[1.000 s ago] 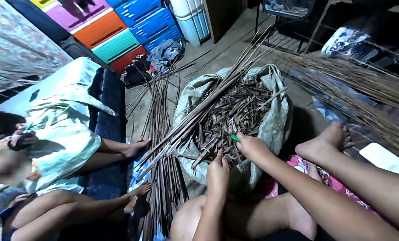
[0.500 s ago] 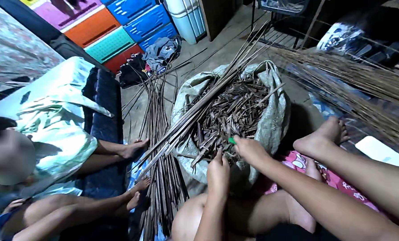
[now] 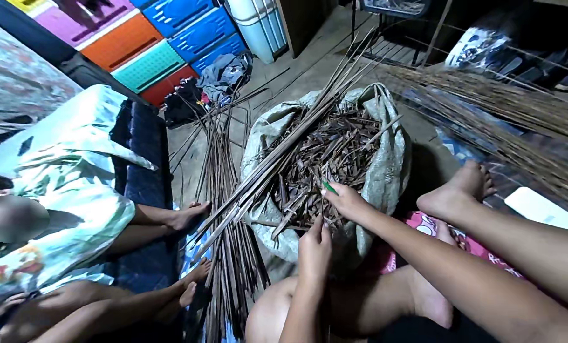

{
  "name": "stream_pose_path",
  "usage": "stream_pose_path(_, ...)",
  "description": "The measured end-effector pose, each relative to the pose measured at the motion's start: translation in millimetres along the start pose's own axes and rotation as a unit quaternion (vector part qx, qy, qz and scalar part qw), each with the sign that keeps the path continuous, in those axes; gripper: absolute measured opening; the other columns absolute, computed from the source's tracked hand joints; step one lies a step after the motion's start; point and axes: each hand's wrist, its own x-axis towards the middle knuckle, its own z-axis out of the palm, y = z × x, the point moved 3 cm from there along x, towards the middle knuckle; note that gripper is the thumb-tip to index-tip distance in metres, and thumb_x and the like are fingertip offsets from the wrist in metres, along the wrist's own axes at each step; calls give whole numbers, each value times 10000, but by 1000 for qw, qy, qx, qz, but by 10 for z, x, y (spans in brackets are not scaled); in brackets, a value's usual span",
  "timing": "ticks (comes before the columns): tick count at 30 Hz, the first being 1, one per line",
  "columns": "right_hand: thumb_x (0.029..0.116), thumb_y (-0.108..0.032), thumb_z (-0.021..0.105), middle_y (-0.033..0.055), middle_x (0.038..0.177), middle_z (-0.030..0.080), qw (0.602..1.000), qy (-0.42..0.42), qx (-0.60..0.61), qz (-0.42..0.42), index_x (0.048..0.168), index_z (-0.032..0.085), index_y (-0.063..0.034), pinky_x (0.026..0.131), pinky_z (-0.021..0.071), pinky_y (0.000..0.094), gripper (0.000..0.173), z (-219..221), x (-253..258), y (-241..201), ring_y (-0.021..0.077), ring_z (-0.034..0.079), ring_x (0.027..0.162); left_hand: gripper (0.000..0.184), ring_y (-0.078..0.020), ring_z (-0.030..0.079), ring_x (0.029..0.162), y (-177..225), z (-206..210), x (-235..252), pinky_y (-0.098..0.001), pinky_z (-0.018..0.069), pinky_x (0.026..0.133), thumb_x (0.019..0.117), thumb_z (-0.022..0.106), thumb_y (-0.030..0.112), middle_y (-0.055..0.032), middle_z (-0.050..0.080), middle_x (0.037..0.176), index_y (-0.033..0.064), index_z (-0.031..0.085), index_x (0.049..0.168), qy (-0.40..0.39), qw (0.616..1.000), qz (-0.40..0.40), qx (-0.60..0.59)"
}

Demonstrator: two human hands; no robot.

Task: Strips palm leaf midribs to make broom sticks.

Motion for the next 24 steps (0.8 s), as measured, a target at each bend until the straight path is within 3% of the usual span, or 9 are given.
stream_pose_path(2,1111,-294,436,215,1021,661,994,-28,-107,-15,1243,602,-5,865,510,558,359,7,-243,-34,352,657,949,396,-149,625,650,-7,-28,14,-343,543,674,1109,444,207,-89,697,819,25,584,1432,7,1000,3,7)
stream_pose_path(4,1098,-283,442,234,1029,684,977,-73,-198,-24,1250,606,-17,857,520,601,347,62,-505,-54,406,680,985,386,-171,653,688,11,-57,12,-371,559,711,1110,427,201,-101,707,834,9,616,1387,15,1000,5,23)
stream_pose_path(5,1099,-277,440,244,1041,687,969,-94,-229,-25,1248,603,-9,861,522,609,347,97,-608,-56,423,684,1004,368,-185,662,710,26,-64,7,-391,559,725,1101,419,189,-103,702,829,7,649,1324,20,999,3,34)
stream_pose_path(8,1105,-256,422,252,1090,689,953,-106,-284,-16,1274,580,-2,885,529,595,344,182,-711,-58,434,687,1054,392,-223,678,751,54,-64,-13,-422,561,754,1087,406,160,-127,711,850,9,640,1363,31,998,4,58)
stream_pose_path(12,1106,-249,448,266,1146,690,944,-66,-322,-23,1294,574,15,900,529,606,347,272,-565,-69,451,683,1099,362,-259,678,771,36,-80,11,-466,554,762,1109,408,198,-144,688,831,-17,694,1160,45,996,-2,75)
stream_pose_path(15,1106,-249,446,274,1168,685,945,-21,-326,2,1312,563,18,911,529,613,357,208,-360,-62,462,676,1118,405,-273,713,833,53,-85,-14,-462,570,836,1113,414,195,-182,734,956,4,588,1425,39,997,-3,69)
stream_pose_path(16,1108,-250,432,278,1187,680,945,-5,-325,24,1329,556,17,915,529,616,368,143,-283,-60,464,672,1131,411,-260,708,806,51,-76,-20,-446,573,817,1113,415,193,-175,733,941,17,566,1452,41,997,1,67)
stream_pose_path(20,1116,-288,395,256,1226,671,954,11,-292,68,1350,547,-16,943,510,610,389,-151,-177,-96,433,660,1167,400,-200,671,689,28,-71,-18,-389,570,720,1109,433,199,-127,715,839,37,582,1443,53,997,4,52)
stream_pose_path(24,1105,-298,440,200,988,657,986,-48,-160,-17,1185,608,-17,827,509,555,337,-51,-347,-59,351,656,930,378,-203,703,741,57,-89,-22,-404,585,759,1091,479,184,-139,742,911,15,616,1399,43,998,0,44)
